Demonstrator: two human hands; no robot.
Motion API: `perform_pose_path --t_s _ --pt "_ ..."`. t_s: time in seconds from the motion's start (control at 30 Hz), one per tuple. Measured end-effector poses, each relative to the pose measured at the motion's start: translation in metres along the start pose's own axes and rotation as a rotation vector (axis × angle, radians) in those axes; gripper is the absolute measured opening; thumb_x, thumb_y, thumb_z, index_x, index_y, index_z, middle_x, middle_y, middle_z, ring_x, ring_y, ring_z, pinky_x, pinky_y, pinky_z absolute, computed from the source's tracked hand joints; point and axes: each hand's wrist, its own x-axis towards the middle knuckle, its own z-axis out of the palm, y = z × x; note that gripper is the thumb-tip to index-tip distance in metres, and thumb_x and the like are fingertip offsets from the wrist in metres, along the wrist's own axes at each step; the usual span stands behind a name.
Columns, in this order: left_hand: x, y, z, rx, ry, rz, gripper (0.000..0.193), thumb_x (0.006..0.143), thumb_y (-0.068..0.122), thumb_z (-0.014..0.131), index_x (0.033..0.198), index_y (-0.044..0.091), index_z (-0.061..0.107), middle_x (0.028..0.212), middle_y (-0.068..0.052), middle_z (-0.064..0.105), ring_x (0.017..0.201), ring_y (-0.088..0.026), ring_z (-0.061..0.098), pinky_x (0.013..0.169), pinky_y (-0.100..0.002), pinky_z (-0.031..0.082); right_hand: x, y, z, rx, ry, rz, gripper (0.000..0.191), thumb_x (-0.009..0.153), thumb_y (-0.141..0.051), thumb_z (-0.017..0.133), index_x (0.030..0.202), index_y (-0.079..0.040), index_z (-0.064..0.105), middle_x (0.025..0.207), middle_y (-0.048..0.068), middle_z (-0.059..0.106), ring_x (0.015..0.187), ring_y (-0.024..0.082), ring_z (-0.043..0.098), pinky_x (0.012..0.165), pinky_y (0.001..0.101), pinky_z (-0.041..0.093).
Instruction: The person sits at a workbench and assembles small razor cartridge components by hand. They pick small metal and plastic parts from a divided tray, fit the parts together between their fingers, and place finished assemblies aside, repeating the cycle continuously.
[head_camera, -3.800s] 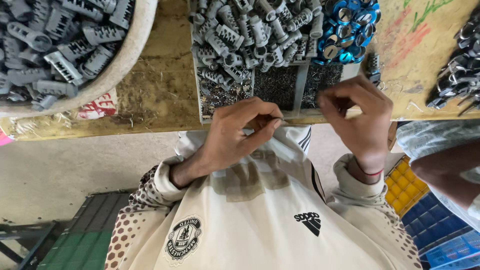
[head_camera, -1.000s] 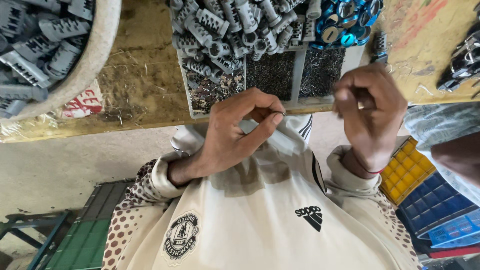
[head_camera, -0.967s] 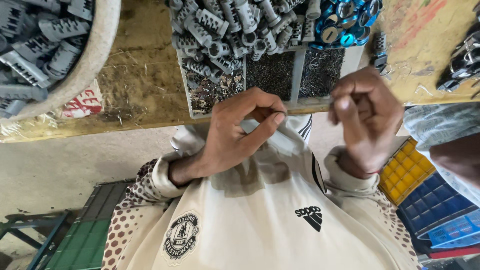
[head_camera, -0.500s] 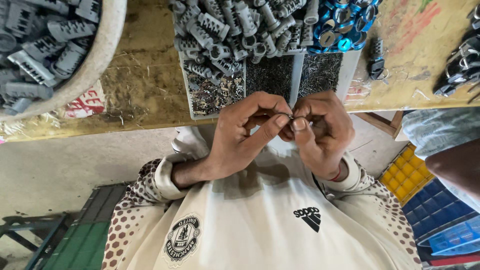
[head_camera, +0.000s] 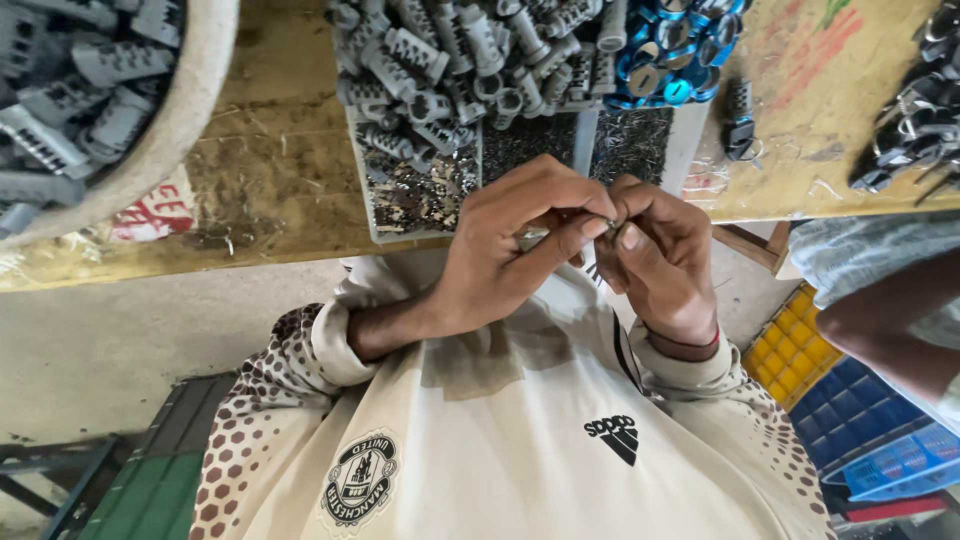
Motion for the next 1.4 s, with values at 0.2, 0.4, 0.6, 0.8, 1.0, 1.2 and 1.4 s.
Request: perform_pose_path --t_s 0.2,0.4,0.6,0.8,1.0,1.2,1.4 --pt "0.014 -0.013 0.017 -0.279 -0.057 -0.180 0.010 0.107 0.003 0.066 0.117 0.001 0.065 0.109 -0.005 0.063 0.080 -0.004 0.064 0.067 -0.019 0.055 0.000 0.006 0.000 -0.447 0.210 -0.392 0.021 0.110 -0.015 0.061 0.121 0.000 0.051 0.105 0.007 0.060 0.069 0.006 0.056 0.058 0.0199 0.047" --pt "0.024 -0.022 0.023 -0.237 -0.133 -0.239 0.011 0.106 0.007 0.066 0.115 -0.001 0.067 0.097 -0.001 0.065 0.074 -0.001 0.056 0.060 -0.018 0.047 0.004 -0.001 -0.026 -0.958 0.177 -0.660 0.009 0.111 0.002 0.063 0.119 -0.002 0.066 0.109 0.016 0.068 0.081 0.017 0.069 0.066 0.0264 0.056" --pt "0.025 -0.020 0.025 -0.268 -0.164 -0.315 0.011 0.108 0.008 0.065 0.115 0.000 0.066 0.080 0.003 0.060 0.065 0.001 0.047 0.054 -0.018 0.036 0.000 -0.010 -0.041 -0.487 0.090 -0.415 0.026 0.106 -0.014 0.070 0.125 0.001 0.058 0.105 0.016 0.065 0.085 0.016 0.068 0.072 0.0262 0.060" --pt "0.026 -0.014 0.022 -0.392 -0.193 -0.401 0.012 0.109 0.010 0.059 0.115 0.000 0.063 0.066 0.005 0.054 0.052 0.001 0.043 0.047 -0.020 0.031 0.002 -0.020 -0.031 -0.468 0.123 -0.382 0.026 0.110 -0.014 0.067 0.128 0.004 0.060 0.105 0.012 0.065 0.080 0.013 0.068 0.070 0.0233 0.058" --pt "0.005 0.001 -0.007 -0.285 -0.218 -0.249 0.011 0.112 0.010 0.058 0.118 0.002 0.060 0.070 0.005 0.055 0.057 0.000 0.049 0.053 -0.021 0.037 0.019 -0.043 0.006 -1.104 0.206 -0.521 0.019 0.103 0.003 0.074 0.119 -0.004 0.069 0.107 0.011 0.066 0.086 0.022 0.067 0.073 0.0306 0.052" --pt "-0.011 -0.009 -0.030 -0.261 -0.257 -0.159 0.012 0.112 0.014 0.059 0.117 0.003 0.060 0.078 0.002 0.061 0.062 -0.002 0.057 0.054 -0.020 0.047 0.064 -0.058 0.042 -1.532 0.107 -0.700 0.028 0.098 0.000 0.088 0.122 -0.007 0.076 0.108 0.011 0.058 0.101 0.032 0.053 0.087 0.0451 0.045" --pt "-0.009 -0.012 -0.031 -0.215 -0.265 -0.115 0.012 0.112 0.014 0.060 0.116 0.003 0.061 0.078 0.001 0.061 0.063 -0.003 0.057 0.054 -0.021 0.046 0.099 -0.073 0.049 -1.722 0.036 -0.864 0.032 0.094 -0.001 0.082 0.123 -0.011 0.072 0.119 0.013 0.051 0.114 0.030 0.050 0.097 0.0450 0.043"
